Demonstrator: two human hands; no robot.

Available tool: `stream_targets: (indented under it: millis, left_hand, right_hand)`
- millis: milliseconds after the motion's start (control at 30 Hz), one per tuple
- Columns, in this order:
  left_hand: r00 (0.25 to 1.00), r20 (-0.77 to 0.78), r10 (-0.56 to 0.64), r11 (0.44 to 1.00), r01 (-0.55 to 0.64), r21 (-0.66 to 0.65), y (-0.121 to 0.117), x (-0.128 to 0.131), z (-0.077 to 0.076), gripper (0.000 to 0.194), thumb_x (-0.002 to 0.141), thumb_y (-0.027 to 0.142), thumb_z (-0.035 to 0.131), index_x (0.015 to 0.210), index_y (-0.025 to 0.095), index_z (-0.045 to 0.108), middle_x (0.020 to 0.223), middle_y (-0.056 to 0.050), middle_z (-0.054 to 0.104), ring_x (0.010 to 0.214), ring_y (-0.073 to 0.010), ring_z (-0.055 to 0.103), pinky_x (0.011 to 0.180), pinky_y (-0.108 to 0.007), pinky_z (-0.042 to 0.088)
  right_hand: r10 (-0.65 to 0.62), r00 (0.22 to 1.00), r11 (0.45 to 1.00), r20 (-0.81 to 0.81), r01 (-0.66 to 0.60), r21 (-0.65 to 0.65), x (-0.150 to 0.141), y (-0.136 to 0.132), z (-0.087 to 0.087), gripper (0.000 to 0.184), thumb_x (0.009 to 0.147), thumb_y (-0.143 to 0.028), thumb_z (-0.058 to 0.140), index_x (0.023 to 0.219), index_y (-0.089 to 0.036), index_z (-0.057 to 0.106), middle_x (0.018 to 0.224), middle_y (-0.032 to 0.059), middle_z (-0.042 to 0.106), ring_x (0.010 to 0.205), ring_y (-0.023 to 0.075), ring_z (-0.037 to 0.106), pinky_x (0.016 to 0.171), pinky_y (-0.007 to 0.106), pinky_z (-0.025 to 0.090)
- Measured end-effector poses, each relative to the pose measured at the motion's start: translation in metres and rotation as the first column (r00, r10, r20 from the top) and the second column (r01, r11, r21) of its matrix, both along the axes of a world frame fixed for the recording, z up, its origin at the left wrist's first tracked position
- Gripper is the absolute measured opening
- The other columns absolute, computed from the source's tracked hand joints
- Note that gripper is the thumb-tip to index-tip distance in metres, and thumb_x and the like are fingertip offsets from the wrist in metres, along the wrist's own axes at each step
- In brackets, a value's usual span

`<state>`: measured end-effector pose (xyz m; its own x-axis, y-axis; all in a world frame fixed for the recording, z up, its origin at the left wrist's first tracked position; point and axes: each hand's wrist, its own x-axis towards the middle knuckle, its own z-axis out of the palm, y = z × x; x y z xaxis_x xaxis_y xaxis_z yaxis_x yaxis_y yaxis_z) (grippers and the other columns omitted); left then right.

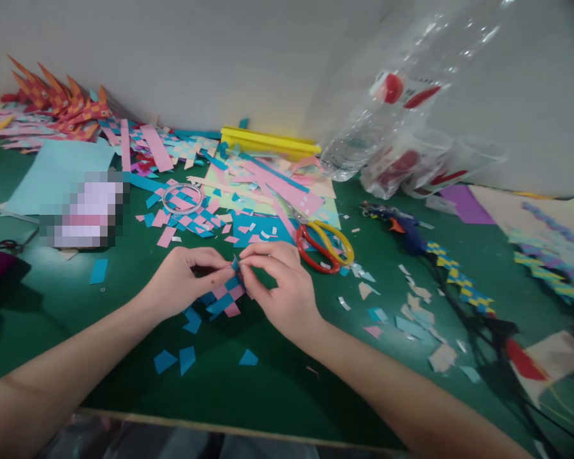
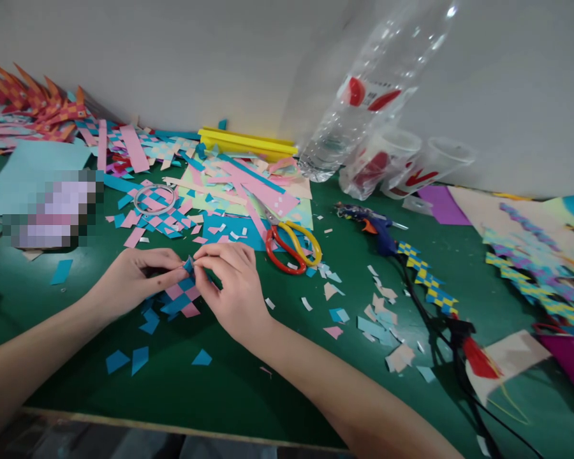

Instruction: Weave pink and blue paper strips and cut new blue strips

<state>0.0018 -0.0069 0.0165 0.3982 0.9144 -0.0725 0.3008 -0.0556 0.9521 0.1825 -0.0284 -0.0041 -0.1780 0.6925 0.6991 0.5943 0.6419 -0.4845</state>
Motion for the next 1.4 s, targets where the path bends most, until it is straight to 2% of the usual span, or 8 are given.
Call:
stream_targets:
  millis: [167,400,500,733,900,1033,1167,1400]
  left_hand:
    - [1.000,-0.011,-0.003,0.999,0.003,-0.041,0.003,-0.001,0.001,0.025,0.076,0.038,0.068,0.077,0.014,0.073,0.078,-0.003,0.067,0.068,-0.0138,0.057,0.062,-0.023,0.045]
    - [0.999,-0.034,-0.032,0.990,0.027,-0.139,0.007,-0.004,0.000,0.025,0.074,0.039,0.069,0.076,0.015,0.074,0.071,-0.001,0.067,0.065,-0.0127,0.055,0.060,-0.022,0.042]
    - [0.999,-0.011,-0.039,0.990,0.037,-0.137,0.008,-0.004,-0.002,0.024,0.074,0.039,0.069,0.075,0.016,0.074,0.074,-0.002,0.068,0.066,-0.0123,0.055,0.061,-0.022,0.042]
    - [0.999,-0.026,-0.041,0.991,0.037,-0.129,0.008,-0.004,-0.003,0.024,0.075,0.038,0.068,0.074,0.016,0.074,0.076,-0.004,0.068,0.068,-0.0144,0.057,0.062,-0.024,0.045]
    - [0.999,-0.018,-0.048,0.991,0.045,-0.126,0.008,-0.003,-0.002,0.019,0.075,0.035,0.068,0.073,0.017,0.074,0.076,-0.004,0.068,0.068,-0.0138,0.057,0.063,-0.024,0.045]
    - [0.999,-0.026,-0.046,0.991,0.043,-0.123,0.008,-0.003,-0.002,0.023,0.074,0.038,0.068,0.072,0.016,0.073,0.074,-0.003,0.068,0.067,-0.0142,0.057,0.062,-0.024,0.045]
    - [0.998,-0.040,-0.043,0.991,0.037,-0.128,0.008,-0.002,-0.003,0.024,0.074,0.039,0.068,0.073,0.015,0.072,0.072,-0.003,0.066,0.066,-0.0139,0.055,0.060,-0.024,0.043]
    - [0.999,-0.029,-0.040,0.993,0.036,-0.117,0.009,-0.003,-0.006,0.027,0.074,0.041,0.067,0.072,0.015,0.072,0.072,-0.003,0.064,0.066,-0.0140,0.054,0.059,-0.024,0.044]
  right_hand:
    - [0.043,0.999,0.999,0.027,-0.042,-0.029,0.004,0.003,-0.001,0.010,0.089,-0.014,0.055,0.086,-0.021,0.062,0.093,0.0042,0.070,0.089,0.0173,0.065,0.083,0.037,0.047]
    - [0.068,0.985,0.996,0.159,-0.075,0.040,0.007,0.008,-0.008,0.008,0.089,-0.014,0.057,0.088,-0.021,0.062,0.095,0.0040,0.071,0.087,0.0162,0.065,0.087,0.038,0.043]
    - [0.062,0.982,0.994,0.177,-0.076,0.076,0.008,0.010,-0.008,0.008,0.090,-0.015,0.057,0.087,-0.021,0.062,0.093,0.0029,0.072,0.083,0.0155,0.065,0.086,0.038,0.042]
    - [0.069,0.978,0.995,0.197,-0.080,0.050,0.008,0.010,-0.010,0.008,0.089,-0.017,0.058,0.084,-0.022,0.062,0.092,0.0017,0.072,0.083,0.0153,0.065,0.087,0.037,0.043]
    - [0.003,0.959,0.984,0.285,-0.053,0.167,0.007,0.008,-0.007,0.012,0.090,-0.015,0.056,0.085,-0.024,0.062,0.091,-0.0012,0.073,0.083,0.0145,0.065,0.095,0.039,0.038]
    - [-0.074,0.922,0.957,0.380,-0.042,0.287,0.005,0.005,-0.004,0.017,0.091,-0.011,0.052,0.086,-0.022,0.064,0.094,0.0015,0.073,0.088,0.0161,0.064,0.103,0.042,0.033]
    - [-0.075,0.920,0.957,0.384,-0.042,0.287,0.003,0.004,-0.006,0.016,0.090,-0.008,0.052,0.086,-0.018,0.065,0.094,0.0046,0.072,0.087,0.0163,0.065,0.106,0.043,0.032]
    - [-0.070,0.922,0.965,0.381,-0.034,0.260,0.002,0.004,-0.008,0.015,0.090,-0.008,0.051,0.089,-0.019,0.062,0.094,0.0040,0.072,0.086,0.0158,0.066,0.107,0.043,0.032]
